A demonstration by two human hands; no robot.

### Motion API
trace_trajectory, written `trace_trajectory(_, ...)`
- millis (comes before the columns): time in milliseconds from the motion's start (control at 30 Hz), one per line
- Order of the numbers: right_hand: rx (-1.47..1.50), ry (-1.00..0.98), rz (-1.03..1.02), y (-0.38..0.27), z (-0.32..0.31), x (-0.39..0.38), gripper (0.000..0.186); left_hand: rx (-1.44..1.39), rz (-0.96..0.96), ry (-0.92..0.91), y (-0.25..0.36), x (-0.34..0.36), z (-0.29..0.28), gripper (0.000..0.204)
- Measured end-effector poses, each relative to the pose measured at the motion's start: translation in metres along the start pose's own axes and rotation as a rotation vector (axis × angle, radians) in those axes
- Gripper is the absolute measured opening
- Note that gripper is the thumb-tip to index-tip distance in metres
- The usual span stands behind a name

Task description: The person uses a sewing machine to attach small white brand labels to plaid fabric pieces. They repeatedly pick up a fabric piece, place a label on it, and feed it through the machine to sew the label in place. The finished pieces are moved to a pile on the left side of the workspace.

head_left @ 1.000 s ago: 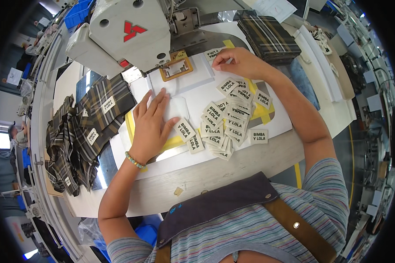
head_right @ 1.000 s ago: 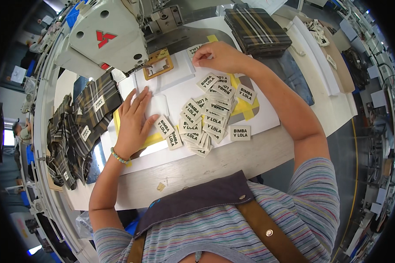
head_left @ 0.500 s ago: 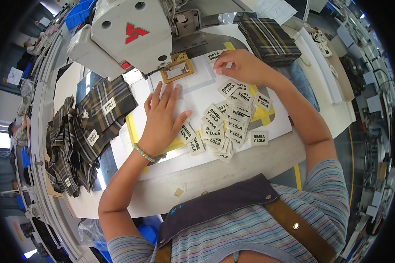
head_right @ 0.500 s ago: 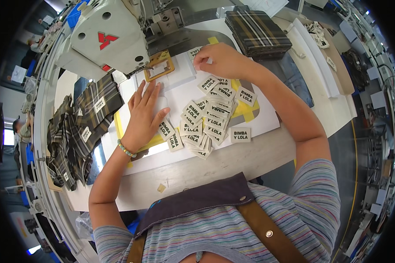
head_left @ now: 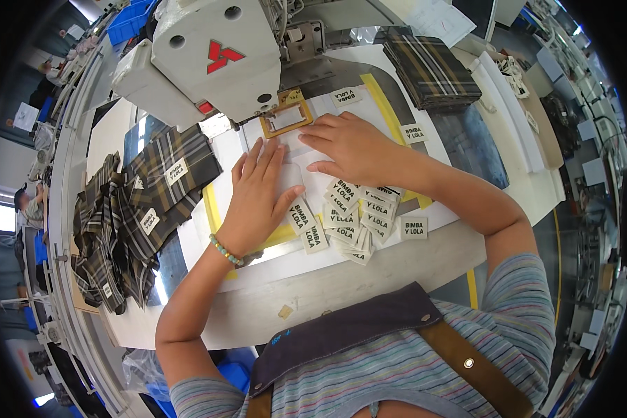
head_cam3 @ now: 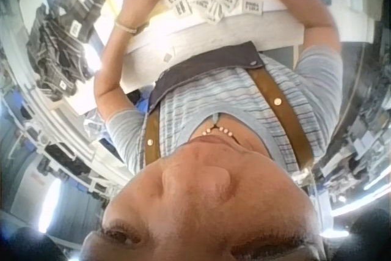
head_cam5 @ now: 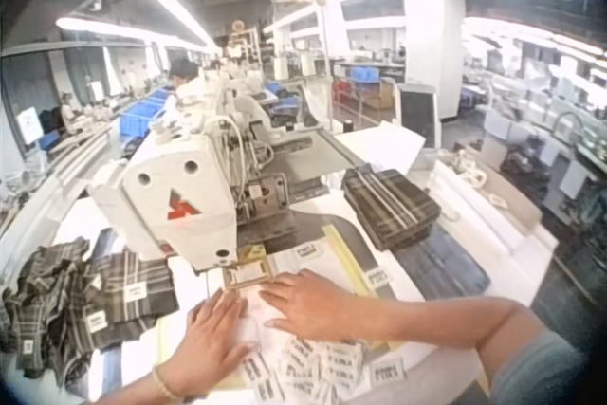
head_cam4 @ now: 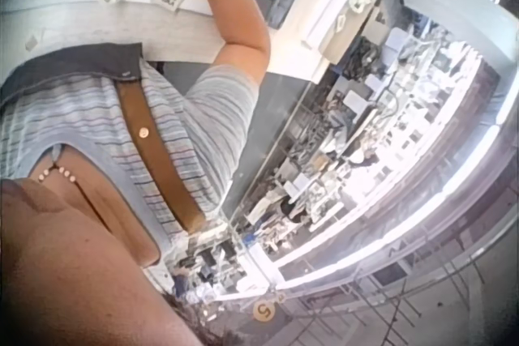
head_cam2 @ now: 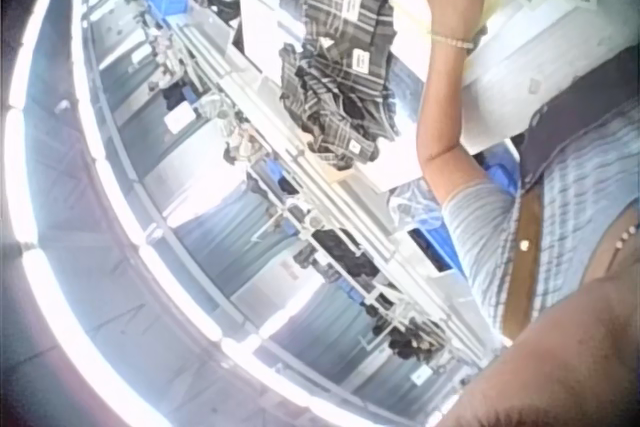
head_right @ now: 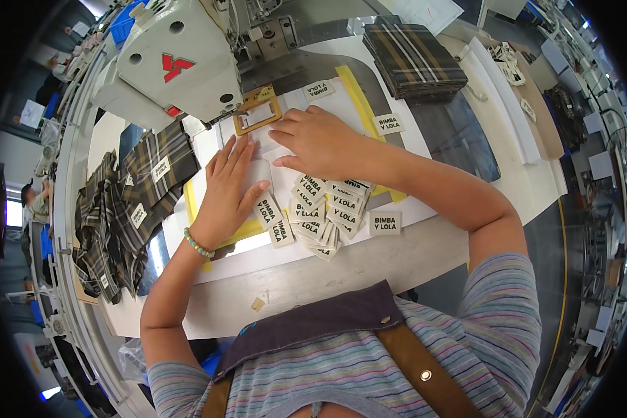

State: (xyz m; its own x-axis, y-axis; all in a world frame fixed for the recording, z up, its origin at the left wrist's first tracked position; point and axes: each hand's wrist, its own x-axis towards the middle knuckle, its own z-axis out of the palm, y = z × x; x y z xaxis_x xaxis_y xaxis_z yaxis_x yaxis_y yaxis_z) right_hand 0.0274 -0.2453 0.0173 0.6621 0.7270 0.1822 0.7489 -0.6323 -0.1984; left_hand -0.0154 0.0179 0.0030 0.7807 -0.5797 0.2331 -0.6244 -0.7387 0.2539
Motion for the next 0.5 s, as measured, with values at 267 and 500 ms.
trace_trajectory(267, 0.011, 0.123, -0.027, -0.001, 0.014, -0.001, 0.061, 0.042, 0.014, -0.038, 0.004, 0.002, -0.003, 0.073)
trace_trajectory(500, -0.036, 0.235, -0.063, 0.003, 0.024, -0.001, 0.058, 0.073, 0.026, -0.035, 0.000, 0.018, 0.008, 0.077)
